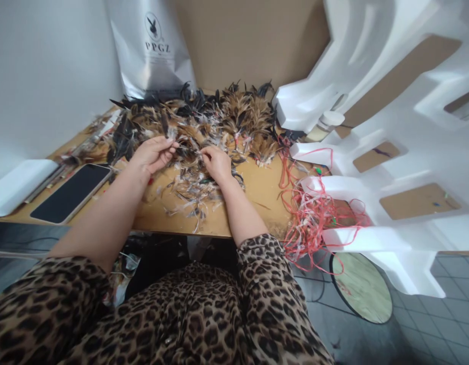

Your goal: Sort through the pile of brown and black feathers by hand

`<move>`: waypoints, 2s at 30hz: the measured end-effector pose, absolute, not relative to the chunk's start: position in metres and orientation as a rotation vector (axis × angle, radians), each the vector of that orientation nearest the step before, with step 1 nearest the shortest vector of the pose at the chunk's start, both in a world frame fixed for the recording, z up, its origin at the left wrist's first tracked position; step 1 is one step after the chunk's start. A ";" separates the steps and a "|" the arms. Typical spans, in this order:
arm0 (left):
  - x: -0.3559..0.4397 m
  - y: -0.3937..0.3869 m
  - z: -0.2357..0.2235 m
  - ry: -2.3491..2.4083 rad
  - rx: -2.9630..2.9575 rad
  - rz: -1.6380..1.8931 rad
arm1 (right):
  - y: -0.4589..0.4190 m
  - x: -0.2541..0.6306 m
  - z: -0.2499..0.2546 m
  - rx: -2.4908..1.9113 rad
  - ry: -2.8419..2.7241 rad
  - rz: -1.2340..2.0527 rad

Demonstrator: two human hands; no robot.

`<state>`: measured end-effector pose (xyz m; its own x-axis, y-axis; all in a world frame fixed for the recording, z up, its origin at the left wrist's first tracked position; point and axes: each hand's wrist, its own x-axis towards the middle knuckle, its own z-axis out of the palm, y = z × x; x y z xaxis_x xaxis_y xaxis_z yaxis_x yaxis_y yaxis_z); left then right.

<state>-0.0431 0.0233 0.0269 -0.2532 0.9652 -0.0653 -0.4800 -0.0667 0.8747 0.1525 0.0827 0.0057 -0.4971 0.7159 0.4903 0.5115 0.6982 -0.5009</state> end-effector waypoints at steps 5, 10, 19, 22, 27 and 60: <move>-0.032 0.036 0.016 0.939 0.668 1.544 | 0.088 0.158 0.001 -0.888 -2.200 0.409; -0.037 0.031 -0.005 0.907 0.585 1.464 | 0.093 0.155 -0.006 -0.864 -2.030 0.433; -0.038 0.024 0.002 0.874 0.569 1.341 | 0.085 0.151 -0.003 -0.765 -1.912 0.353; -0.034 0.021 0.004 0.858 0.573 1.272 | 0.083 0.150 -0.003 -0.742 -1.906 0.323; -0.030 0.020 0.002 0.825 0.574 1.260 | 0.079 0.147 -0.002 -0.745 -2.010 0.277; -0.017 0.018 0.009 0.913 0.798 1.479 | 0.061 0.128 0.013 -0.845 -1.458 1.503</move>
<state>-0.0174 0.0184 0.0088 -0.1026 0.9945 -0.0191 -0.4631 -0.0307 0.8858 0.1284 0.0615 0.0132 -0.4053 0.9096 0.0918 -0.1195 0.0469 -0.9917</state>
